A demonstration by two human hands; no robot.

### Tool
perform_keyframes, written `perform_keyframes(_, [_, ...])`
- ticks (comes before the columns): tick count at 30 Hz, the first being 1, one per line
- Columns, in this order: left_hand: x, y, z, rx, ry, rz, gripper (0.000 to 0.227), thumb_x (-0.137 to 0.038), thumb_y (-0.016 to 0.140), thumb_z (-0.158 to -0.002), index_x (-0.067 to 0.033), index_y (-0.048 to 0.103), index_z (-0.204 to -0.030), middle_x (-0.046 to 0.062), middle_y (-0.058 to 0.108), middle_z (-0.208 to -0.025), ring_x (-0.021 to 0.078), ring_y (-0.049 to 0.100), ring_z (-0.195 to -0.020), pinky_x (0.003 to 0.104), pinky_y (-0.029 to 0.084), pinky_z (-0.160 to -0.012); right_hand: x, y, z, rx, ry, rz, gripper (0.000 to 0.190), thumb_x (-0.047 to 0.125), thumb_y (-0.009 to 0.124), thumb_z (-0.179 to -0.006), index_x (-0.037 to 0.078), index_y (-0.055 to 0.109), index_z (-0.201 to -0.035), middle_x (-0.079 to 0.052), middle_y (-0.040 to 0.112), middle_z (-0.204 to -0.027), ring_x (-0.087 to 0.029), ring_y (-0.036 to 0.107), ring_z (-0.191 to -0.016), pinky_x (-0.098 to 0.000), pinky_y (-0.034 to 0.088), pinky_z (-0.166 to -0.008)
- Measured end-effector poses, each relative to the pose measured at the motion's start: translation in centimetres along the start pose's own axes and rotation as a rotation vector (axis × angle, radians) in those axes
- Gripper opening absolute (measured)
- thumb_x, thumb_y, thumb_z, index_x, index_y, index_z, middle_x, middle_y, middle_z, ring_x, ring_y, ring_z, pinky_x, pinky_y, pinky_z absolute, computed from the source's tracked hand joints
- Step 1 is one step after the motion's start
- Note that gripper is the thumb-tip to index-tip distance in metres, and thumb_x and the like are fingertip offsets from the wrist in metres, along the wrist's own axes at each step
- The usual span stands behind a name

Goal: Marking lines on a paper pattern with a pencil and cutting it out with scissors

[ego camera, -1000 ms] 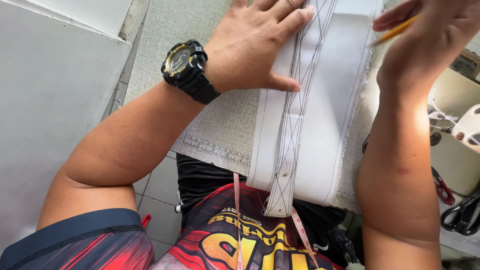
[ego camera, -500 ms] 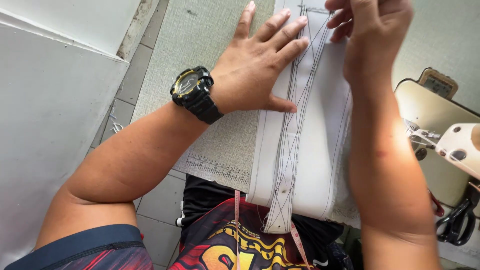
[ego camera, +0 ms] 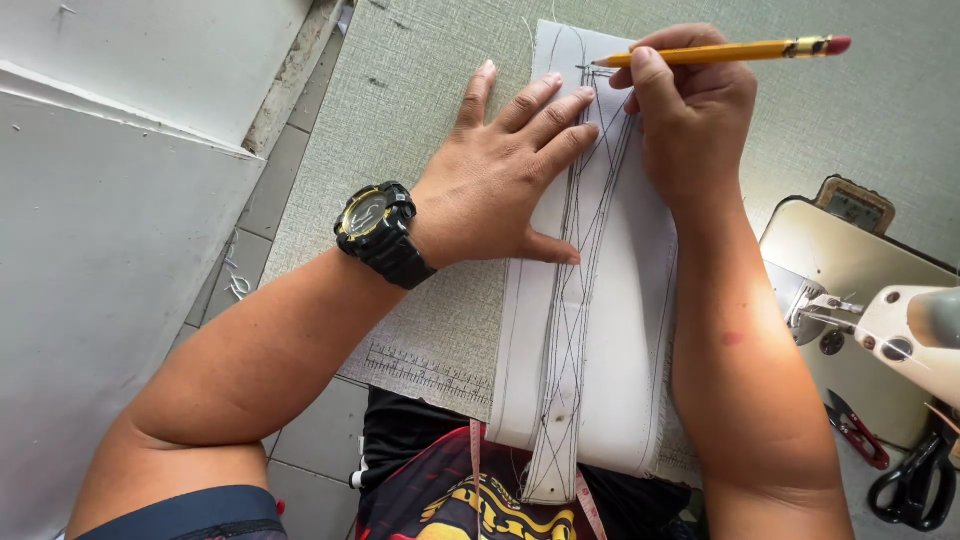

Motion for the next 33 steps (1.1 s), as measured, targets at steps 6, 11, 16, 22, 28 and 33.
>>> perform_keyframes(6, [0.1,-0.1,-0.1,-0.009,-0.007,0.0,0.121,-0.094,0.073,-0.063,-0.0139,0.048,-0.15,0.01,0.038,-0.162,0.0322,0.029,-0.151,0.072,0.011,-0.116,-0.2,0.4,-0.3,0.026,0.021,0.072,0.009,0.008,0.061,-0.107,0.008,0.063,-0.098,-0.006,0.071,-0.084,-0.009,0.055,-0.066,-0.0219,0.046,-0.063])
perform_keyframes(11, [0.0,-0.1,-0.1,-0.007,0.002,-0.015,0.124,-0.096,0.071,-0.061,-0.0139,0.048,-0.15,0.01,0.04,-0.162,0.0327,0.031,-0.15,0.072,0.012,-0.116,-0.3,0.2,-0.4,0.014,0.018,0.053,0.01,0.009,0.061,-0.107,0.008,0.063,-0.097,-0.007,0.07,-0.083,-0.01,0.057,-0.067,-0.0223,0.047,-0.065])
perform_keyframes(16, [0.0,-0.1,-0.1,0.005,0.003,0.005,0.123,-0.095,0.074,-0.06,-0.0141,0.048,-0.15,0.01,0.039,-0.162,0.0328,0.03,-0.15,0.072,0.013,-0.116,-0.5,0.2,-0.3,0.022,0.03,0.049,0.009,0.009,0.061,-0.106,0.008,0.064,-0.099,-0.008,0.07,-0.084,-0.011,0.058,-0.068,-0.0216,0.048,-0.065])
perform_keyframes(22, [0.1,-0.2,-0.3,-0.006,-0.005,0.004,0.118,-0.094,0.073,-0.062,-0.0161,0.05,-0.148,0.008,0.041,-0.161,0.0318,0.032,-0.149,0.072,0.013,-0.116,-0.4,0.3,-0.3,0.024,0.015,0.085,0.009,0.009,0.062,-0.107,0.008,0.064,-0.098,-0.006,0.07,-0.084,-0.01,0.057,-0.067,-0.0225,0.047,-0.065])
perform_keyframes(28, [0.2,-0.1,-0.7,0.011,-0.023,-0.032,0.121,-0.097,0.07,-0.063,-0.0149,0.047,-0.149,0.007,0.041,-0.158,0.0298,0.033,-0.148,0.071,0.016,-0.114,-0.8,0.3,-0.4,0.022,0.039,0.081,0.009,0.011,0.063,-0.107,0.009,0.063,-0.098,-0.005,0.07,-0.083,-0.009,0.055,-0.067,-0.0223,0.045,-0.063])
perform_keyframes(33, [0.1,0.1,-1.0,0.039,-0.031,-0.072,0.127,-0.099,0.069,-0.063,-0.0117,0.044,-0.152,0.008,0.036,-0.163,0.0308,0.028,-0.15,0.072,0.016,-0.113,0.6,0.6,-0.3,0.033,-0.056,0.175,0.008,0.006,0.064,-0.108,0.007,0.063,-0.1,-0.008,0.07,-0.084,-0.013,0.067,-0.076,-0.0246,0.053,-0.072])
Point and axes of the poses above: each hand's wrist, its own z-axis away from the middle knuckle, its own y-axis out of the palm, x = y × z, the point moved 9 cm from there along -z, towards the middle knuckle
